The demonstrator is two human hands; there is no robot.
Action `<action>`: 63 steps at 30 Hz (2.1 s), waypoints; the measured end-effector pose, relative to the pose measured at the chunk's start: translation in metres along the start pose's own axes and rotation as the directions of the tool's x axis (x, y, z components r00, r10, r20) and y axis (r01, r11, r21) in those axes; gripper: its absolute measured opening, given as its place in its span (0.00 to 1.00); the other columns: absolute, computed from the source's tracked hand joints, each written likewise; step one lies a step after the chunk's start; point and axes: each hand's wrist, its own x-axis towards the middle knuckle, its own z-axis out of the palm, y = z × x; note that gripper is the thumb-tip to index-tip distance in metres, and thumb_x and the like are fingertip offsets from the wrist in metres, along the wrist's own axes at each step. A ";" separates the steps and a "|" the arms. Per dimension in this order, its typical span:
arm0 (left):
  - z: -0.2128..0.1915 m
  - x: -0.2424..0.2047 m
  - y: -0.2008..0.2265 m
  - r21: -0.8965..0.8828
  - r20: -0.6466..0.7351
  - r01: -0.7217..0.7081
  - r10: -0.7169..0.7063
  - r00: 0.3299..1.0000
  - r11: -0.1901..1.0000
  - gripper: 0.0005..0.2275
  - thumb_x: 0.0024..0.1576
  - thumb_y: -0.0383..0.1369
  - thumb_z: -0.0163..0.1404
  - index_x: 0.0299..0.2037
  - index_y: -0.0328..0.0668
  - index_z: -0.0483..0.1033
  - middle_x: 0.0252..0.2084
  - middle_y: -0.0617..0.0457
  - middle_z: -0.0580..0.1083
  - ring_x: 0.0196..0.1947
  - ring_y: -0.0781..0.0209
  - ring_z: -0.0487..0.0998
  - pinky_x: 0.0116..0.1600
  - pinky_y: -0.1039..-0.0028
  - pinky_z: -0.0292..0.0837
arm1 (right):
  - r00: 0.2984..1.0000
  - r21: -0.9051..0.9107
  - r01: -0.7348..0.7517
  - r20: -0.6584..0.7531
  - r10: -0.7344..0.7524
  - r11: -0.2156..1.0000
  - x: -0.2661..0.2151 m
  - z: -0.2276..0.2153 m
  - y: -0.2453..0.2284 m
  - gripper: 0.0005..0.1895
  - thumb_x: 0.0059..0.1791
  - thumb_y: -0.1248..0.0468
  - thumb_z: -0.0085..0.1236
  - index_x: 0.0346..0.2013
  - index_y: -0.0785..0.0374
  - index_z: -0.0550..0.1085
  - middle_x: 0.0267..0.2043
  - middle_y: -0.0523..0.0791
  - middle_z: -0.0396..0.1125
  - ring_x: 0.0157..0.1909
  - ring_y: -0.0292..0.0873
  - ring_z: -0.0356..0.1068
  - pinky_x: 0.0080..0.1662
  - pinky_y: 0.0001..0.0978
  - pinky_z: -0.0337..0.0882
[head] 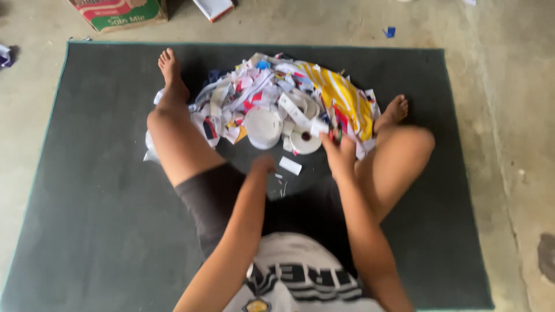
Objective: Sorting through fabric scraps and trimming garment labels using scissors
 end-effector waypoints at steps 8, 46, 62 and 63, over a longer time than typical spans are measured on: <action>0.085 -0.036 0.020 0.390 0.161 -0.167 0.112 0.981 0.905 0.33 0.51 0.46 0.59 0.69 0.70 0.63 0.76 0.47 0.53 0.69 0.27 0.59 0.66 0.42 0.58 | 0.960 0.113 -0.279 0.053 0.275 0.954 -0.023 0.004 -0.025 0.15 0.47 0.60 0.69 0.21 0.57 0.71 0.19 0.36 0.61 0.22 0.33 0.64 0.26 0.22 0.67; 0.007 0.000 0.080 0.062 -0.273 -0.526 0.521 0.809 0.848 0.15 0.56 0.48 0.47 0.36 0.47 0.79 0.38 0.43 0.78 0.39 0.39 0.78 0.41 0.52 0.70 | 0.922 0.249 -0.385 0.147 0.358 0.889 0.007 0.021 -0.042 0.12 0.48 0.58 0.64 0.28 0.62 0.74 0.18 0.40 0.58 0.24 0.34 0.57 0.35 0.27 0.60; -0.076 -0.013 0.037 0.350 -0.351 -0.044 0.174 0.920 0.936 0.24 0.56 0.53 0.52 0.60 0.55 0.77 0.75 0.42 0.57 0.75 0.35 0.51 0.68 0.51 0.61 | 0.995 0.402 -0.096 0.010 0.100 0.911 0.006 0.011 -0.020 0.10 0.50 0.69 0.66 0.27 0.65 0.73 0.12 0.42 0.57 0.15 0.33 0.58 0.24 0.24 0.60; -0.082 0.000 0.038 0.355 -0.335 -0.047 0.173 0.926 0.934 0.24 0.56 0.53 0.52 0.60 0.55 0.77 0.75 0.42 0.57 0.75 0.35 0.51 0.68 0.51 0.61 | 0.993 0.397 -0.109 0.005 0.117 0.911 0.006 0.011 -0.025 0.10 0.50 0.69 0.66 0.27 0.65 0.73 0.12 0.42 0.57 0.15 0.33 0.58 0.24 0.24 0.60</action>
